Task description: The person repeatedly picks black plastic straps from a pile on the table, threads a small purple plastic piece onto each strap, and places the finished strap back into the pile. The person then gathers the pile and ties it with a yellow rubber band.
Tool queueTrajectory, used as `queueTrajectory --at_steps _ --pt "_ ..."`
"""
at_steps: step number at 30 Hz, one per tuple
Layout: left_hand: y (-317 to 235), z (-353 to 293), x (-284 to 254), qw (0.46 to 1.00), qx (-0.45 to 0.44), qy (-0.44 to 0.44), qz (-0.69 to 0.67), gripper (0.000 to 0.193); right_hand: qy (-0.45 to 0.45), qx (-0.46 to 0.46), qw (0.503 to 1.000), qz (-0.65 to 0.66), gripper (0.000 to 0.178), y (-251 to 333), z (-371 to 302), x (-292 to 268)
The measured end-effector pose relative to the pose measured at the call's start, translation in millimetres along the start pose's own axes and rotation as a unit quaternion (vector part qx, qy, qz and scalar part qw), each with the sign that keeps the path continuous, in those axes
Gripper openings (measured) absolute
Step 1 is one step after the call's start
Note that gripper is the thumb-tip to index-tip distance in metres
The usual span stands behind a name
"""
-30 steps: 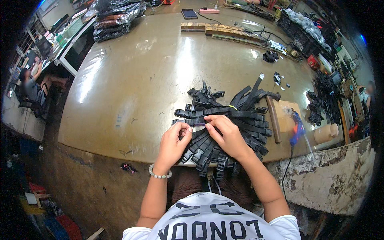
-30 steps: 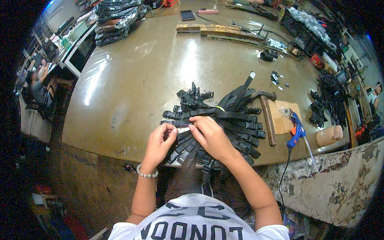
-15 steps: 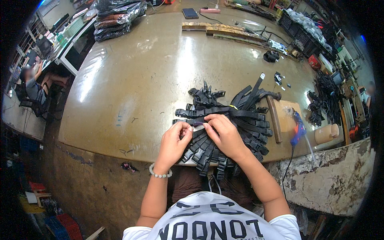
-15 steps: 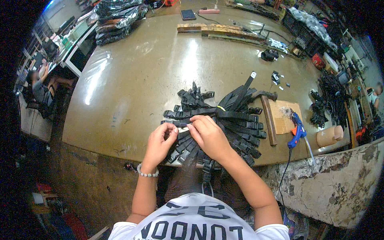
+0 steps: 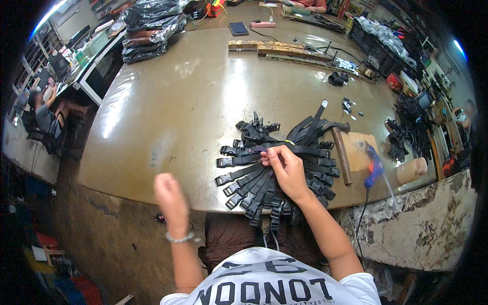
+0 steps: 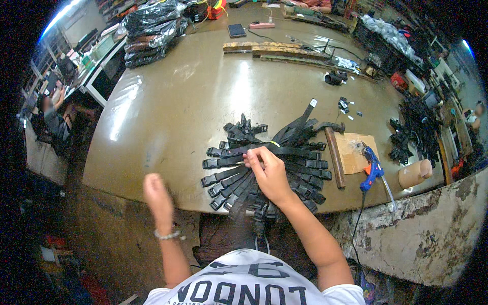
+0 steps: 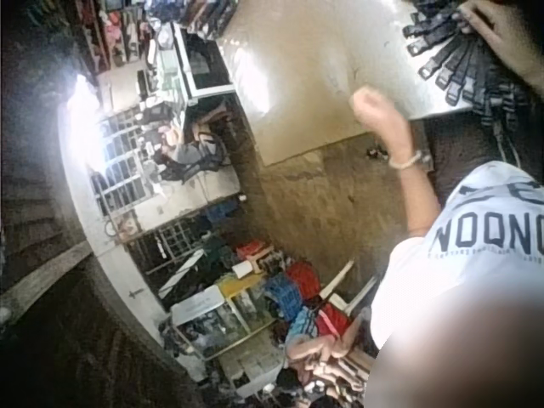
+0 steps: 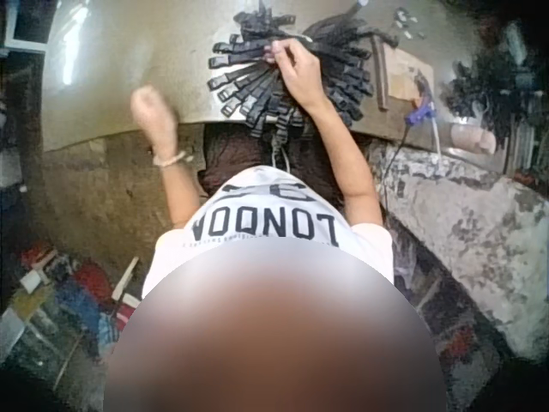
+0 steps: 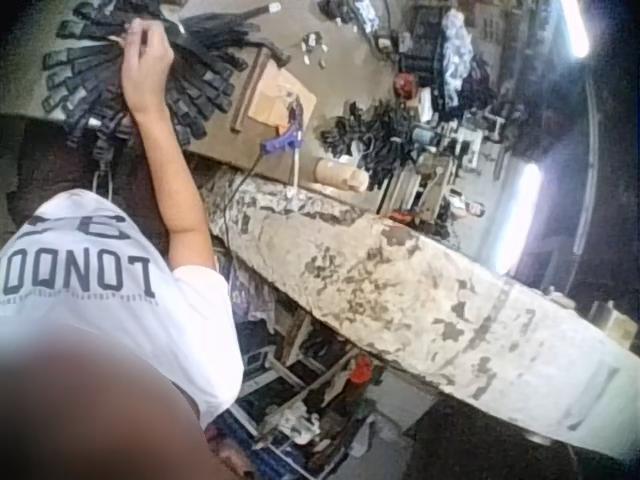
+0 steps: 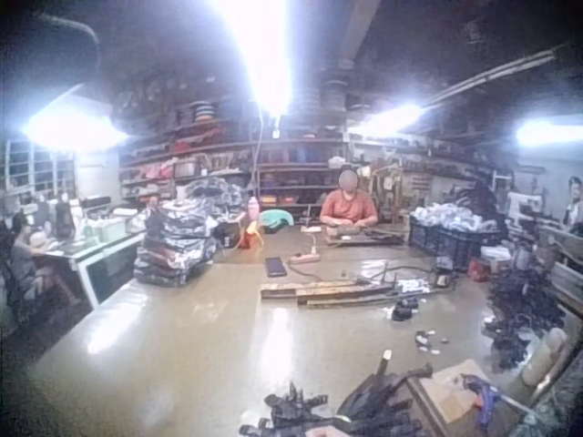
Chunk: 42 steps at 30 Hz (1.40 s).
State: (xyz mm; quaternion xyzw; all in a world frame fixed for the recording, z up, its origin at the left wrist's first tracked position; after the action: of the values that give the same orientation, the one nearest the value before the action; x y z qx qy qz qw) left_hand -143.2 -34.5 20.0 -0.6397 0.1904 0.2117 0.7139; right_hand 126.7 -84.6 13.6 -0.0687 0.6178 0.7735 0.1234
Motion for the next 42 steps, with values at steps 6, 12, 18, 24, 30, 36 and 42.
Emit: queueTrajectory --at_steps 6,12,18,24,30,36,42 --pt "-6 15 -22 0.944 0.136 -0.087 0.288 0.031 0.028 0.033 0.996 0.084 0.025 2 2 -2" --pt "-41 23 73 0.922 0.205 0.287 0.159 0.026 -0.016 0.027 0.997 0.067 0.030 14 0 0" --pt "-36 23 72 0.907 0.202 0.348 0.121 0.031 0.015 0.036 0.985 -0.169 0.024 10 -1 14" --pt "-24 17 77 0.913 0.236 0.316 0.107 0.032 0.007 -0.021 0.970 -0.242 0.022 6 -6 17" --pt "-41 23 83 0.920 0.172 0.331 0.118 0.026 -0.006 0.094 0.993 -0.074 0.027 6 -5 17" --pt "-42 19 93 0.943 0.128 0.301 0.056 0.024 0.001 0.077 0.984 -0.161 0.026 7 -8 15" --pt "-34 13 94 0.950 0.164 0.262 0.041 0.023 -0.020 0.056 0.984 -0.165 0.020 9 -8 17"
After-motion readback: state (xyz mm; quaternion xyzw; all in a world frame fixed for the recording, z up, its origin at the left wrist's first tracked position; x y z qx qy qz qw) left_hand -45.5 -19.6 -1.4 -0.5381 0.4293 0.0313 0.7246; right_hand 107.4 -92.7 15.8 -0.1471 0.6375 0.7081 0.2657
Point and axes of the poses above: each hand's wrist, its own z-axis towards the middle knuckle, its own x-axis out of the palm, y = z × x, the point moved 1 cm from there along z, towards the middle knuckle, and after that the axes turned 15 degrees about y, right-handed, at the moved point
